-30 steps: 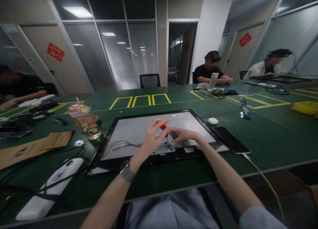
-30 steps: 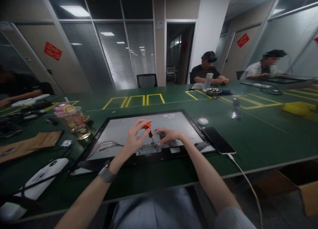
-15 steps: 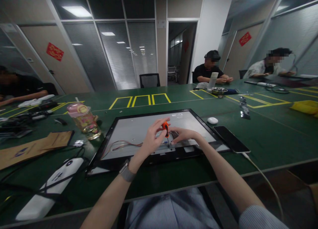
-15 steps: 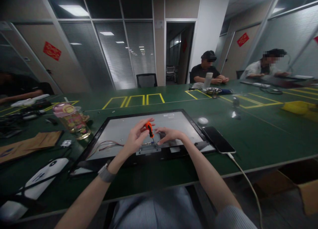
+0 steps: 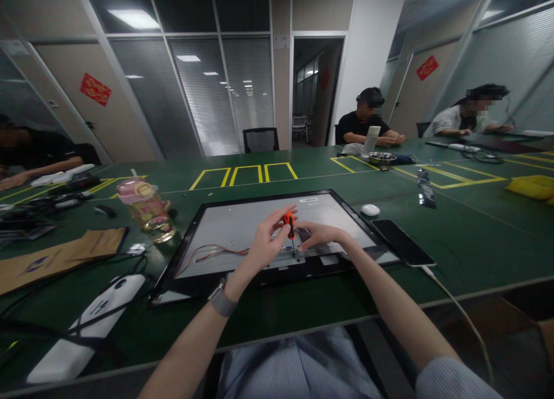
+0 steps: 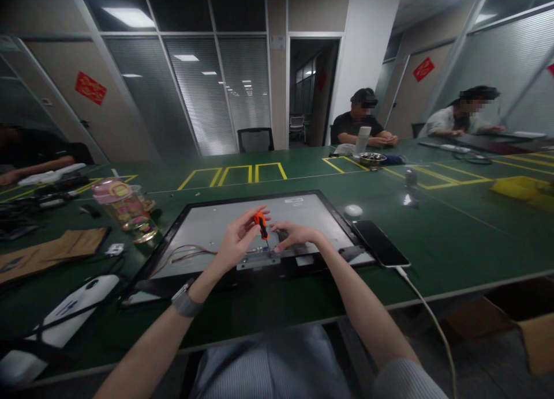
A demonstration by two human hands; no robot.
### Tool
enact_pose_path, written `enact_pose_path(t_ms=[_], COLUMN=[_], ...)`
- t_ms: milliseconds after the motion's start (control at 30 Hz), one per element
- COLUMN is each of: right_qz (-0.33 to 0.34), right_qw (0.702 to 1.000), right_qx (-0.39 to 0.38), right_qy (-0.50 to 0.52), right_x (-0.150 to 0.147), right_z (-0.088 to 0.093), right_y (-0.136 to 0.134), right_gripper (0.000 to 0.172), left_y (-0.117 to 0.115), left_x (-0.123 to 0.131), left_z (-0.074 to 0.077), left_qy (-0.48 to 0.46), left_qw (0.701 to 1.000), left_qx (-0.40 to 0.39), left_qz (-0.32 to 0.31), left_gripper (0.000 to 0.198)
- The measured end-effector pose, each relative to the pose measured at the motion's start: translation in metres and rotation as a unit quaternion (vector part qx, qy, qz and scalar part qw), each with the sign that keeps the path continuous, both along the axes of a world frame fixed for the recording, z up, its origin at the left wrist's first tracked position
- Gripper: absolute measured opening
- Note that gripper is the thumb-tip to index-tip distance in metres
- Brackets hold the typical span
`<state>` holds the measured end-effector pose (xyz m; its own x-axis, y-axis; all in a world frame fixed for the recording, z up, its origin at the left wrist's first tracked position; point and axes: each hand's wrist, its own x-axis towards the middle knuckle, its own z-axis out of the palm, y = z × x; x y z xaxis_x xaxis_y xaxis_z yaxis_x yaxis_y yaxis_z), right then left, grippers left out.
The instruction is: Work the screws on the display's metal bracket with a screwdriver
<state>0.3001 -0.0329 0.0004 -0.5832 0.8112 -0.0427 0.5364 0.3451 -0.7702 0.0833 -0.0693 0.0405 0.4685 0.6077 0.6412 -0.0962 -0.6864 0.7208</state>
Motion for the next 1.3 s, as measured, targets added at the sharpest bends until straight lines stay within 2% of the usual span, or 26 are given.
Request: enact_pose_path(t_ms=[67,167,233,300,467,667,733,867,933,1100,1167,1233,1300], right_qz=[-0.003,-0.009,-0.008,-0.004,0.015,-0.004,-0.003,0.002,0.004,0.008,0.002,-0.001,0.006], right_qw=[1.0,1.0,1.0,1.0,1.0,1.0,1.0,1.0,1.0,1.0,1.0,1.0,1.0], right_qx=[-0.001,-0.002,-0.001,-0.001,0.014,0.001,-0.003,0.004,0.008,0.01,0.005,0.001,0.006], right_qy=[-0.003,-0.003,0.0,0.003,0.01,-0.013,-0.013,-0.005,-0.001,-0.004,-0.009,-0.005,0.007], right_x=[0.001,0.001,0.001,0.002,0.0,0.001,0.002,0.001,0.001,0.003,0.004,0.004,0.003], right_z=[0.0,-0.001,-0.003,-0.004,-0.004,-0.002,-0.003,-0.002,-0.001,-0.004,-0.007,-0.008,-0.008], right_y=[0.0,0.0,0.0,0.001,0.002,0.001,0.002,0.001,0.0,0.002,0.004,0.005,0.005], right_gripper=[0.073,0.073,0.073,0.074,0.07,0.073,0.074,0.07,0.067,0.074,0.076,0.078,0.076], left_y=[0.002,0.005,0.006,0.004,-0.001,0.003,0.003,0.003,0.004,0.008,0.009,0.008,0.007], left_x=[0.0,0.0,-0.001,-0.002,-0.004,-0.004,-0.005,-0.005,-0.004,-0.003,-0.004,-0.004,-0.005], left_z=[-0.001,-0.003,-0.002,0.001,0.008,0.005,0.005,0.003,0.001,-0.002,-0.001,0.0,0.001], left_qy=[-0.006,-0.009,-0.005,0.001,0.034,0.027,0.03,0.044,0.041,0.034,0.029,0.027,0.025], left_qw=[1.0,0.994,0.988,0.989,0.996,0.987,0.986,0.998,0.999,0.993,0.99,0.993,0.999], left_qx=[-0.008,0.037,0.065,0.074,0.07,0.108,0.112,0.04,0.014,0.069,0.088,0.069,0.02], left_qz=[0.012,0.103,0.137,0.125,0.045,0.115,0.118,0.026,0.002,0.093,0.11,0.091,0.042], left_gripper=[0.038,0.028,0.023,0.023,0.033,0.027,0.027,0.041,0.045,0.036,0.034,0.035,0.039])
